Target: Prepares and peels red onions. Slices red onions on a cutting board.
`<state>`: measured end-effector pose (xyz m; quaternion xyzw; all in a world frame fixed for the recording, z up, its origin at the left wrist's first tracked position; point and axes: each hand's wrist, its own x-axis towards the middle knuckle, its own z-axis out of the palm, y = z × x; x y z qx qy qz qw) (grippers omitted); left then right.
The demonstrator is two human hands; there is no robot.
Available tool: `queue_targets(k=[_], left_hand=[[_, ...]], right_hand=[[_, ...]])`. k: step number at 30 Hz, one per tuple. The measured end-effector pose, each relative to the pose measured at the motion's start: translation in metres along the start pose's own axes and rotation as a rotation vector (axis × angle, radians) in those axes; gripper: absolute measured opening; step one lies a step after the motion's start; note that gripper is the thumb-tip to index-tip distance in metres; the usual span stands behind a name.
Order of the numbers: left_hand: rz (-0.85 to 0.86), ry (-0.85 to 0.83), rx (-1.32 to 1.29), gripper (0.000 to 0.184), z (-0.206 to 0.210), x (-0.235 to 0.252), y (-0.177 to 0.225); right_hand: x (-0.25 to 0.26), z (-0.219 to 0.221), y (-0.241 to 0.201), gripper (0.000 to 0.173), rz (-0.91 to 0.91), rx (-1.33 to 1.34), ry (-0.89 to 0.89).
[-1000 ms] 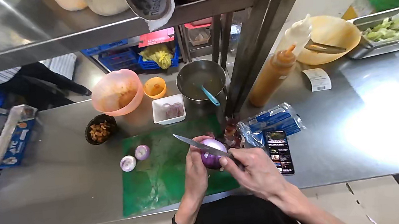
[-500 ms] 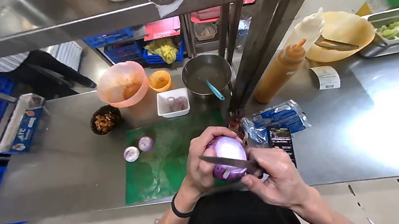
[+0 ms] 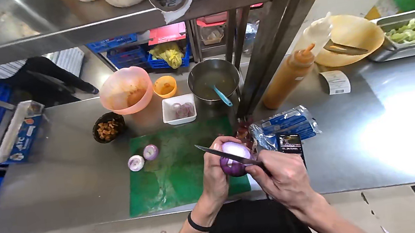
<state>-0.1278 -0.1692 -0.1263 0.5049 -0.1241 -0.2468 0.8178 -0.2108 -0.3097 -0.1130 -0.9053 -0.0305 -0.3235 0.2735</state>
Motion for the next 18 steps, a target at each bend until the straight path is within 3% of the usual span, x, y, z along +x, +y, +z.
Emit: queue_targets(k=[4, 6, 9, 12, 15, 18], left_hand=[[-0.266, 0.410, -0.066, 0.065, 0.010, 0.011, 0.002], [-0.319, 0.485, -0.158, 0.061, 0.003, 0.020, 0.006], [-0.338, 0.426, -0.223, 0.066, -0.009, 0.016, 0.012], [-0.335, 0.231, -0.228, 0.077, -0.020, 0.010, 0.013], [-0.327, 0.058, -0.266, 0.075, -0.024, 0.007, 0.012], [-0.343, -0.004, -0.266, 0.074, -0.022, 0.007, 0.014]], right_hand=[[-0.018, 0.016, -0.012, 0.056, -0.080, -0.032, -0.049], [-0.024, 0.022, -0.007, 0.055, 0.075, 0.033, -0.027], [-0.035, 0.028, 0.027, 0.049, 0.411, -0.067, -0.105], [-0.055, 0.037, 0.062, 0.032, 0.604, -0.070, -0.405], [-0.057, 0.032, 0.062, 0.038, 0.628, 0.019, -0.488], [-0.032, 0.014, 0.029, 0.049, 0.454, 0.072, -0.273]])
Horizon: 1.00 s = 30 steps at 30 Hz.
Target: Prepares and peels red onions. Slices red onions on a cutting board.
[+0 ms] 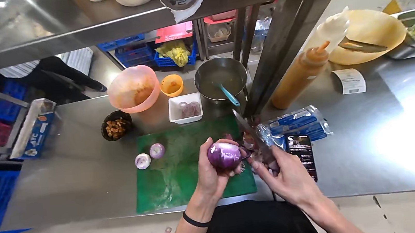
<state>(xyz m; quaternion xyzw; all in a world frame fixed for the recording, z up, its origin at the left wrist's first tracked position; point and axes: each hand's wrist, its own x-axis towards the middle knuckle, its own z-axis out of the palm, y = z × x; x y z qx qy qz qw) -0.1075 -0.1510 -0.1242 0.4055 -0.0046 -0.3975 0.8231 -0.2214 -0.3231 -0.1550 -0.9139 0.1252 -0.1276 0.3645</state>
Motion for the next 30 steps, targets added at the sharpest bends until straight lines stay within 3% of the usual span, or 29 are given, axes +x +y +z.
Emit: queue_targets(k=[3, 6, 12, 17, 25, 30], left_hand=[[-0.012, 0.074, -0.002, 0.068, 0.010, -0.001, -0.001], [-0.030, 0.099, -0.027, 0.064, 0.016, -0.002, -0.001], [-0.001, 0.066, 0.005, 0.059, 0.014, -0.004, -0.001], [-0.048, 0.106, -0.017, 0.066, 0.018, -0.008, -0.001], [-0.142, 0.282, -0.159, 0.063, 0.028, -0.012, -0.001], [-0.022, 0.499, -0.155, 0.058, 0.041, -0.015, -0.012]], right_hand=[[0.007, -0.017, -0.043, 0.055, -0.176, -0.022, 0.115], [0.016, -0.017, -0.059, 0.057, -0.266, -0.091, 0.147], [0.019, -0.011, -0.061, 0.056, -0.278, -0.128, 0.170], [0.015, -0.010, -0.057, 0.058, -0.295, -0.154, 0.150], [0.015, -0.006, -0.051, 0.060, -0.365, -0.213, 0.164], [0.015, 0.006, -0.045, 0.060, -0.358, -0.253, 0.214]])
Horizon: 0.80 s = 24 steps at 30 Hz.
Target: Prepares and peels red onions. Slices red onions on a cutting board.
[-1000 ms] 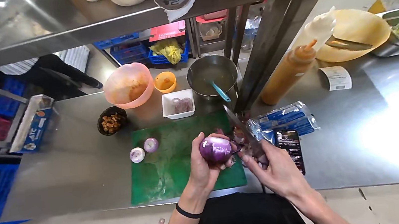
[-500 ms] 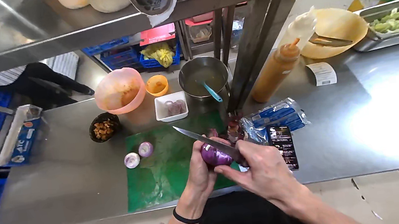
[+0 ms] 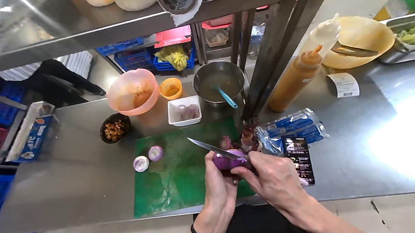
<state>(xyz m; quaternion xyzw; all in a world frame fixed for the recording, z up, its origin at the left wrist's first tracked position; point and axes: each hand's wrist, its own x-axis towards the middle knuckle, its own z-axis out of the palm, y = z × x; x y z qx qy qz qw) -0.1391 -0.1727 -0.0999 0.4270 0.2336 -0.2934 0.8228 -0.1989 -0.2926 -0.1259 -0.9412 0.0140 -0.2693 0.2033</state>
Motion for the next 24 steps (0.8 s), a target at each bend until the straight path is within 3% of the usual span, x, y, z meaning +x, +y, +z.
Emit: queue_targets(k=[2, 5, 9, 14, 16, 19, 24], left_hand=[[0.101, 0.098, 0.012, 0.052, 0.004, 0.001, -0.005], [0.184, 0.177, -0.016, 0.059, 0.003, 0.012, -0.009], [0.160, 0.131, -0.168, 0.062, -0.006, 0.021, -0.002], [0.181, -0.005, -0.256, 0.070, -0.021, 0.024, 0.000], [0.232, -0.099, -0.232, 0.075, -0.023, 0.022, -0.003], [0.333, -0.256, -0.174, 0.083, -0.030, 0.025, -0.009], [0.361, -0.314, -0.127, 0.089, -0.031, 0.025, -0.022]], right_hand=[[-0.002, 0.004, -0.001, 0.060, 0.014, -0.008, 0.018], [-0.002, 0.007, -0.011, 0.058, 0.016, 0.035, 0.039], [-0.003, 0.010, -0.007, 0.054, 0.181, 0.062, 0.036], [-0.022, 0.030, 0.049, 0.042, 0.560, -0.063, -0.343], [-0.034, 0.037, 0.063, 0.042, 0.610, -0.013, -0.436], [-0.035, 0.030, 0.055, 0.052, 0.551, 0.159, -0.290], [0.007, -0.006, -0.016, 0.059, 0.502, 0.438, -0.146]])
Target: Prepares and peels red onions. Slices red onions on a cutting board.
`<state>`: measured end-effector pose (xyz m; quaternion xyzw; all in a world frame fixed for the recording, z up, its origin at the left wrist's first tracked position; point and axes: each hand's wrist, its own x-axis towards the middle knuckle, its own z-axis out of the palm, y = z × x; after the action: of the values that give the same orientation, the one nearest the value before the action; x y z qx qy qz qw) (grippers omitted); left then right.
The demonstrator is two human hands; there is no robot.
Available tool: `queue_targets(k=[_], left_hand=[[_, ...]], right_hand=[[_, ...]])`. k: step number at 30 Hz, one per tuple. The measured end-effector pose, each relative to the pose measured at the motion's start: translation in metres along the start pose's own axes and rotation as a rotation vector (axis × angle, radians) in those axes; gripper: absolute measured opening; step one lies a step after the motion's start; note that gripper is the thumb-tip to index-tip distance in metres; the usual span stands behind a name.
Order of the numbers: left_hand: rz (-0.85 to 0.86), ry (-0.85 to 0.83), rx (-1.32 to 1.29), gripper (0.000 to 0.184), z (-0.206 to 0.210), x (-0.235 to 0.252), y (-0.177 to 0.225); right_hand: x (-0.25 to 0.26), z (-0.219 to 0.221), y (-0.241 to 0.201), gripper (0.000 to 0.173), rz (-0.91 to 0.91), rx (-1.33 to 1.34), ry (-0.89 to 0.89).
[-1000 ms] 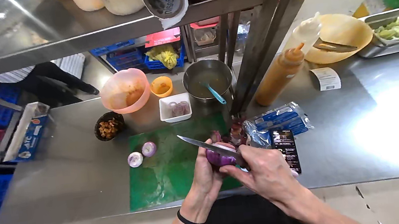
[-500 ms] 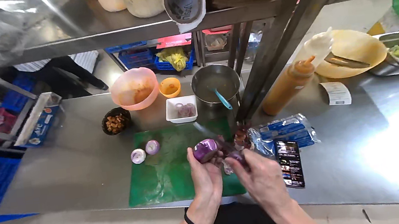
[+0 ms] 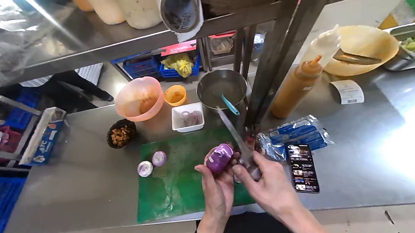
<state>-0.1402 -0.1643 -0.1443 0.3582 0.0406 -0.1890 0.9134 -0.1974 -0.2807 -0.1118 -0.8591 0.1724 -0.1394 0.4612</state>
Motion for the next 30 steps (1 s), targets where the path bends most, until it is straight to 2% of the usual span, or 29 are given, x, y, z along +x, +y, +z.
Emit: queue_targets(k=[6, 13, 19, 22, 26, 28, 30], left_hand=[[0.044, -0.041, 0.016, 0.085, -0.005, -0.004, -0.005], [0.076, -0.069, 0.045, 0.084, -0.008, -0.006, -0.010], [0.108, -0.096, 0.057, 0.074, -0.009, -0.007, -0.013], [0.078, -0.164, 0.123, 0.073, -0.014, -0.007, -0.007], [-0.173, -0.359, 0.202, 0.072, -0.026, 0.000, 0.016], [-0.286, -0.392, 0.325, 0.062, -0.026, 0.008, 0.028], [-0.407, -0.516, 0.435, 0.057, -0.023, 0.017, 0.039]], right_hand=[[0.003, 0.011, -0.012, 0.060, 0.046, -0.014, -0.021], [-0.002, 0.011, -0.015, 0.051, 0.062, 0.013, -0.030], [-0.002, 0.005, -0.005, 0.046, -0.101, 0.018, -0.029], [0.007, -0.011, 0.010, 0.046, -0.112, 0.151, -0.181], [0.015, -0.031, 0.029, 0.042, 0.007, 0.552, -0.532], [0.015, -0.036, 0.036, 0.041, 0.023, 0.625, -0.649], [0.014, -0.037, 0.041, 0.041, 0.028, 0.656, -0.718]])
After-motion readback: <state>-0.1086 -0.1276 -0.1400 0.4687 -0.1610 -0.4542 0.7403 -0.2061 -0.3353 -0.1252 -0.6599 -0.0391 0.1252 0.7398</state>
